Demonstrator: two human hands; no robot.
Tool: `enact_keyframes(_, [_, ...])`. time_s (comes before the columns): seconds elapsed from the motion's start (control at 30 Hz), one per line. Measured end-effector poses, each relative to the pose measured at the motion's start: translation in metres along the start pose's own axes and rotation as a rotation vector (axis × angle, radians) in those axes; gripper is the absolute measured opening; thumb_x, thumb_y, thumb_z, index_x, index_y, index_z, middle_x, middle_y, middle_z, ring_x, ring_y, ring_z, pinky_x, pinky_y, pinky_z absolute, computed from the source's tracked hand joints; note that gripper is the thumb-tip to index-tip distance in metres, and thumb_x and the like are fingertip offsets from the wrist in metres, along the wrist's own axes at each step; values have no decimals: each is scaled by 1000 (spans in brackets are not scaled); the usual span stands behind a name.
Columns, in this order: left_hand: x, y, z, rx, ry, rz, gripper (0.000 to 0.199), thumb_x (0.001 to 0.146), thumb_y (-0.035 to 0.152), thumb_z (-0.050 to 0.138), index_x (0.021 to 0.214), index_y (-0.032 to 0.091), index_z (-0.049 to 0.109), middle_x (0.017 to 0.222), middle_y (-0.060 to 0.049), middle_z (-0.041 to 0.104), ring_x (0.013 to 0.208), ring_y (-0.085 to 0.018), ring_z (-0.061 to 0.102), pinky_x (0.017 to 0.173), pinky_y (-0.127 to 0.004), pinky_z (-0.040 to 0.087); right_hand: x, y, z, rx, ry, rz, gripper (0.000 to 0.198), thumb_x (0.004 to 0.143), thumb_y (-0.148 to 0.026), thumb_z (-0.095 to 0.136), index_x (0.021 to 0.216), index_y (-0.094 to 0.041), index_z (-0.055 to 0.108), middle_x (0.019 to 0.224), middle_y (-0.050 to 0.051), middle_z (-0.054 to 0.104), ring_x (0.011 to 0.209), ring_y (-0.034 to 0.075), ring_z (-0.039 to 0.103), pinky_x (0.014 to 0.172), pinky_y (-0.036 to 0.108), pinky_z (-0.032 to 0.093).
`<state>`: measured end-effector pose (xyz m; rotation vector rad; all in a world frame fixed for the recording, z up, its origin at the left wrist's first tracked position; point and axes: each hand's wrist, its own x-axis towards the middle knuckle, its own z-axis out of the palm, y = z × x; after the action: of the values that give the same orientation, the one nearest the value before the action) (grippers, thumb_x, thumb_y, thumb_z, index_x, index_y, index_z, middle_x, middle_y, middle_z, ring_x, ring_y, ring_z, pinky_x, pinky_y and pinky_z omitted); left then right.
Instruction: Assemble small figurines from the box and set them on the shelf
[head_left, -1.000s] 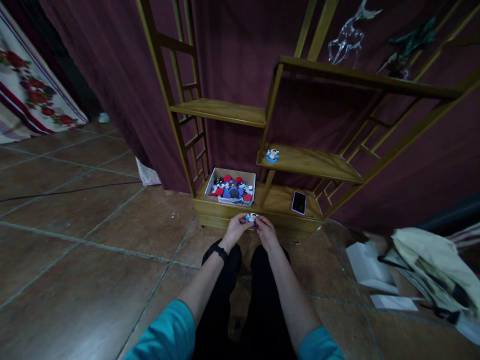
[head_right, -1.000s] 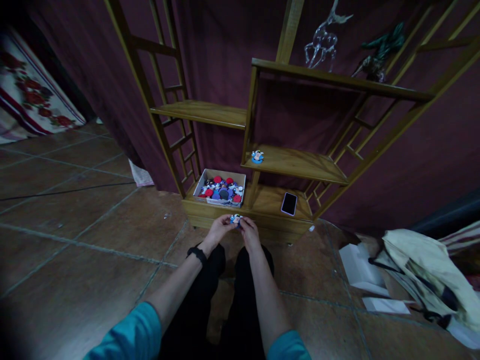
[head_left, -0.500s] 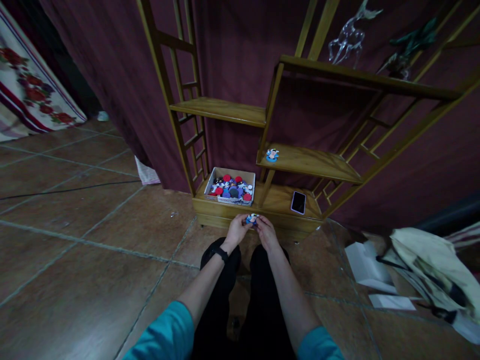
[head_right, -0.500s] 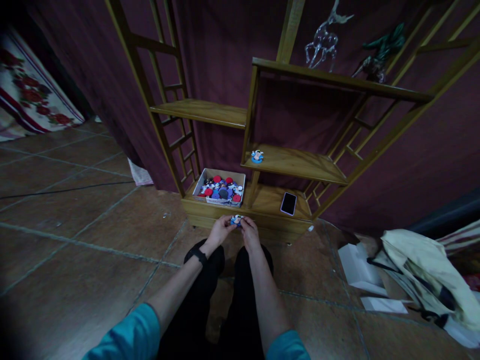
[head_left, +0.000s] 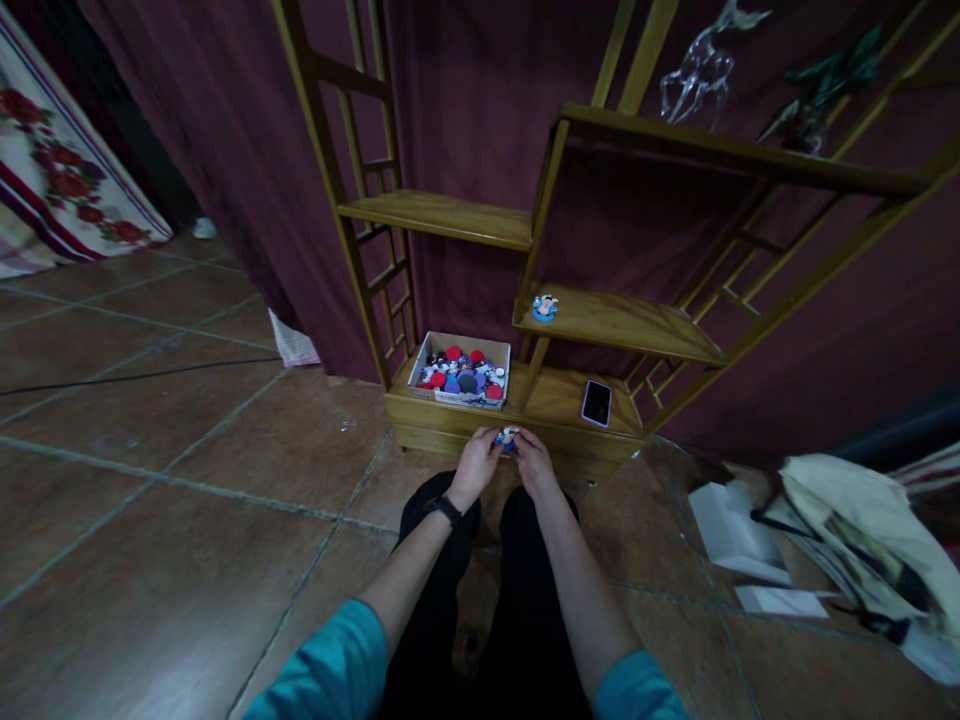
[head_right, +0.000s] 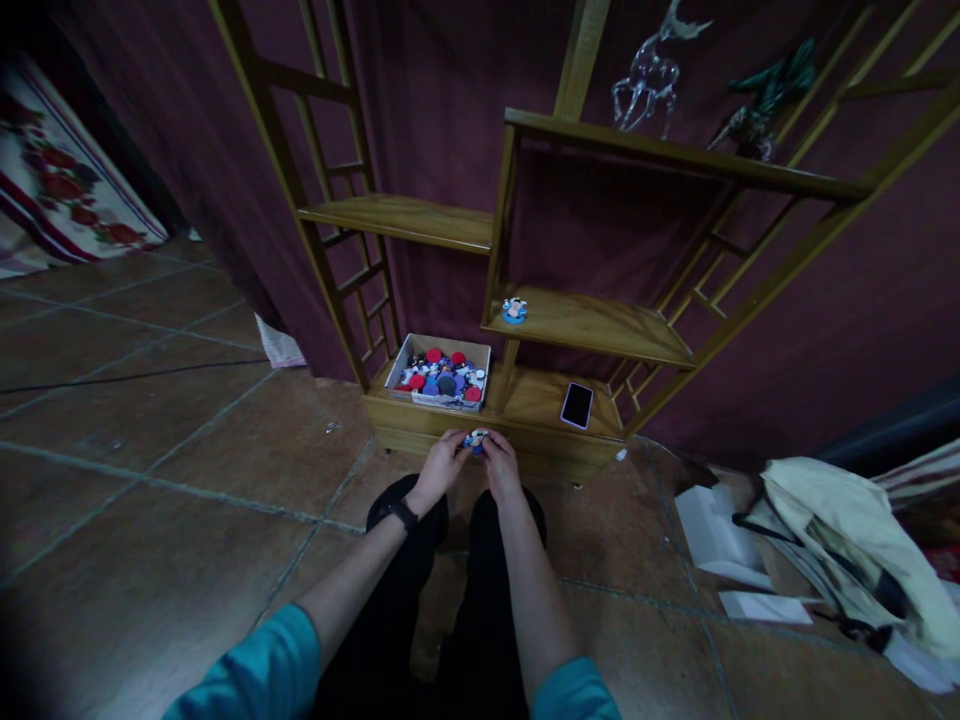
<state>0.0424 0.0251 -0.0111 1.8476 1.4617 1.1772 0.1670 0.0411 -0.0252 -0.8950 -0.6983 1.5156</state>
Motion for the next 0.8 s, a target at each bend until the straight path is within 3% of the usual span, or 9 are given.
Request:
enact_keyframes(0.33, [-5,0,2,67,-30,76,35,78,11,53,111,21,57,107,-6,55,101,-19,56,92,-32,44,-2,-4,0,9,9,15,20,62,-26,71,81,-21,68,88,2,70,83,16,62,76,29,48])
enact_keyframes(0.63, [-9,7,-2,198,-95,116,34,85,16,47,117,22,51,112,-8,54,102,-19,57,90,-31,45,-1,-6,-3,-2,-25,2,17,62,-26,71,79,-22,68,89,2,70,84,17,62,77,28,48])
enact_keyframes(0.8, [-5,2,-1,150,-88,125,32,84,16,47,115,22,52,110,-7,54,101,-20,57,89,-32,46,0,-5,-4,11,-33,1,17,64,-25,71,80,-21,68,89,2,70,84,16,62,79,29,48])
